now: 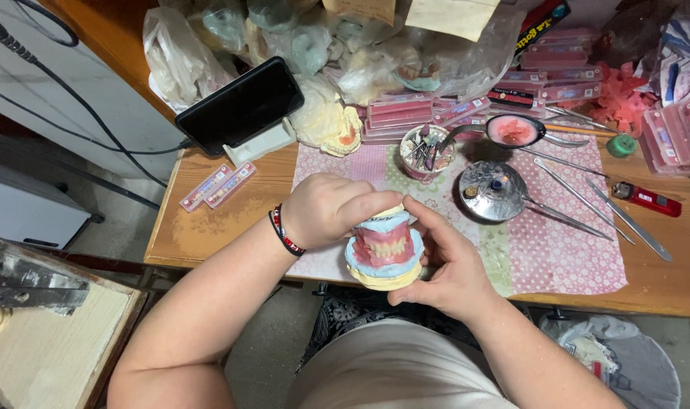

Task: The person holds a denture model, separates the upper and lower halves, and uses a metal tool to scrape and smooth the inner pink surfaces. They repeatedly open and close the halves to check alignment while working on the interior gum areas.

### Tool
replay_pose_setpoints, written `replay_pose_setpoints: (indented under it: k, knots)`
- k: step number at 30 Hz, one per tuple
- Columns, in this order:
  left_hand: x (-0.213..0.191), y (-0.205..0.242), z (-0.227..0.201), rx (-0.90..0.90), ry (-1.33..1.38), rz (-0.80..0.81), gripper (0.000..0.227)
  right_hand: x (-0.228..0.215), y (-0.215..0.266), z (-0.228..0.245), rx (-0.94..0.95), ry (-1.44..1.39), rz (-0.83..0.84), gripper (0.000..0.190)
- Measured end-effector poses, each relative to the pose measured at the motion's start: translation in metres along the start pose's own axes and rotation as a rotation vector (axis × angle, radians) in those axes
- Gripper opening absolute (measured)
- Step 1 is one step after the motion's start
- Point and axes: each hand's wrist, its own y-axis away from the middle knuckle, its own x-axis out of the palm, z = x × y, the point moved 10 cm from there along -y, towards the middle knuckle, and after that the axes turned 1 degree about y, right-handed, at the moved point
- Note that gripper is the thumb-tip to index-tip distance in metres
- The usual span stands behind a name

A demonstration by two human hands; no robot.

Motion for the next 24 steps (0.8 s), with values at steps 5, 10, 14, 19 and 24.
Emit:
replay_pose_setpoints:
  k: [5,10,14,19,24]
  knots:
    - [-0.001,-0.002,-0.004,0.013,-0.032,-0.002,0.051,0.002,-0.001,0.007,-0.025,0.039,-0.013,0.122]
    - [0.000,-0.003,-0.004,-0.001,-0.033,-0.003,0.047,0.000,-0.002,0.007,-0.026,0.071,-0.027,0.120]
    - [-0.003,-0.005,-0.004,-0.041,-0.016,-0.022,0.036,0.001,-0.004,0.009,-0.010,0.154,-0.021,0.122]
    - [-0.005,-0.004,0.000,-0.065,-0.028,-0.039,0.032,-0.006,-0.001,0.002,0.036,0.243,0.014,0.130]
    - [-0.009,0.008,0.034,-0.259,0.123,-0.083,0.041,0.001,0.000,0.018,-0.109,0.615,0.004,0.112]
